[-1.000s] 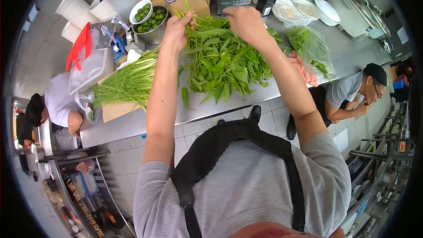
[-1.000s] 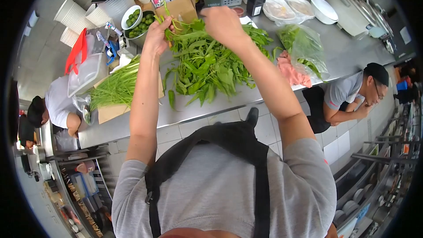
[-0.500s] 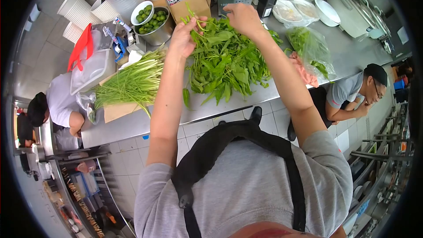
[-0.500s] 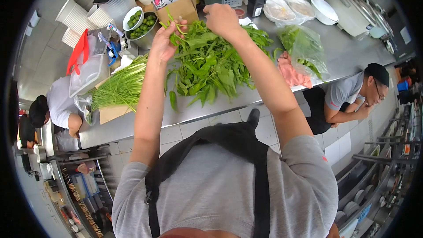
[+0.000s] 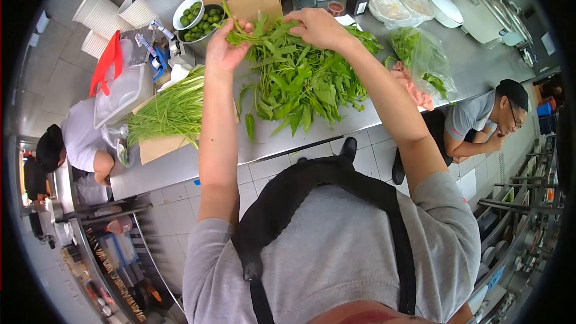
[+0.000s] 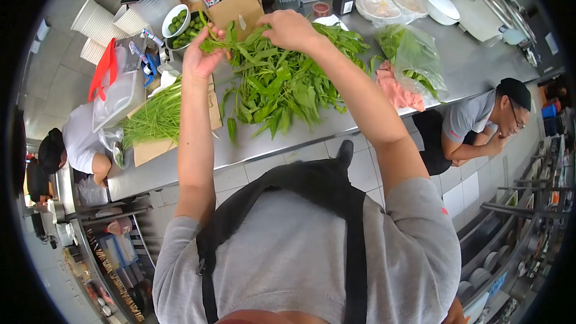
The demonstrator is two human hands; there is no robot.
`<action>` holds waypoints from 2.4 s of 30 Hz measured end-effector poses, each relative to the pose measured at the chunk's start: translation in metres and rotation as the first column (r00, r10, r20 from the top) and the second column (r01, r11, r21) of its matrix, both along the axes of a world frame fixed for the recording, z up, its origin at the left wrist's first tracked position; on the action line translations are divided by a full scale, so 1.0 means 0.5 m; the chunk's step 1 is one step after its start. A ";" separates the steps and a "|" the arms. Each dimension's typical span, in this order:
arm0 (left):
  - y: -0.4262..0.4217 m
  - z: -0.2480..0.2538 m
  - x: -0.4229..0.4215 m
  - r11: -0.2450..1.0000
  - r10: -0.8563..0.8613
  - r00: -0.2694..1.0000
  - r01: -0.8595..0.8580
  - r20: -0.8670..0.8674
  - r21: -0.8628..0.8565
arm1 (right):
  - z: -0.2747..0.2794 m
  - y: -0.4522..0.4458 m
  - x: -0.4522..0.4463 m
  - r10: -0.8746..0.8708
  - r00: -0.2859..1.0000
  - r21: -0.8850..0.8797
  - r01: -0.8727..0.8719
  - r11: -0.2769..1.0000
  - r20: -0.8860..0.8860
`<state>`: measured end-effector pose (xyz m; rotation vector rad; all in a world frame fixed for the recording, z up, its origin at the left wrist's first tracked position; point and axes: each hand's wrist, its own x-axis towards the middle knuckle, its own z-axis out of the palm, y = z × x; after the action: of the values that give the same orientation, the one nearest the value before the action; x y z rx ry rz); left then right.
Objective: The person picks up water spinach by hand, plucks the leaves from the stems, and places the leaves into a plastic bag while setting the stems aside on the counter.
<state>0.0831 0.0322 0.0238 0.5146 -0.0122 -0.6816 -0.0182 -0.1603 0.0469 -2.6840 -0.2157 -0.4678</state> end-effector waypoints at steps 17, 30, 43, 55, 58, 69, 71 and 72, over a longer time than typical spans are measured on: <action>0.113 -0.005 -0.024 0.825 -0.128 0.817 -0.226 0.562 0.517 | -0.077 0.049 0.013 0.046 0.872 -0.085 -0.099 0.991 -0.487; -0.012 0.011 -0.068 0.688 -0.407 0.663 -0.231 0.629 0.688 | 0.027 0.015 0.014 0.201 0.977 0.005 -0.202 0.979 0.067; 0.011 0.026 -0.071 0.846 -0.266 0.791 -0.082 0.551 0.526 | -0.017 0.055 0.018 0.123 0.979 0.405 -0.049 0.913 -0.160; 0.022 0.027 -0.075 0.910 -0.204 0.741 -0.099 0.640 0.404 | -0.003 0.067 0.012 0.031 0.987 0.405 0.037 0.914 -0.160; 0.024 0.028 -0.069 0.897 -0.235 0.708 -0.106 0.665 0.430 | 0.004 0.067 0.010 0.031 0.979 0.426 0.060 0.903 -0.203; 0.016 0.015 -0.067 0.874 -0.163 0.690 -0.231 0.705 0.428 | -0.007 0.040 0.026 -0.237 0.948 0.145 0.270 0.952 -0.211; 0.018 0.019 -0.067 0.854 -0.137 0.682 -0.287 0.718 0.435 | -0.021 0.033 0.025 -0.262 0.959 0.110 0.273 0.956 -0.105; 0.019 0.020 -0.066 0.844 -0.148 0.672 -0.296 0.726 0.447 | -0.010 0.039 0.022 -0.259 0.960 0.109 0.271 0.957 -0.107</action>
<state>0.0500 0.0419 0.0338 1.3225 -0.5934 -0.3306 -0.0074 -0.1406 0.0417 -2.6150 0.1975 -0.4197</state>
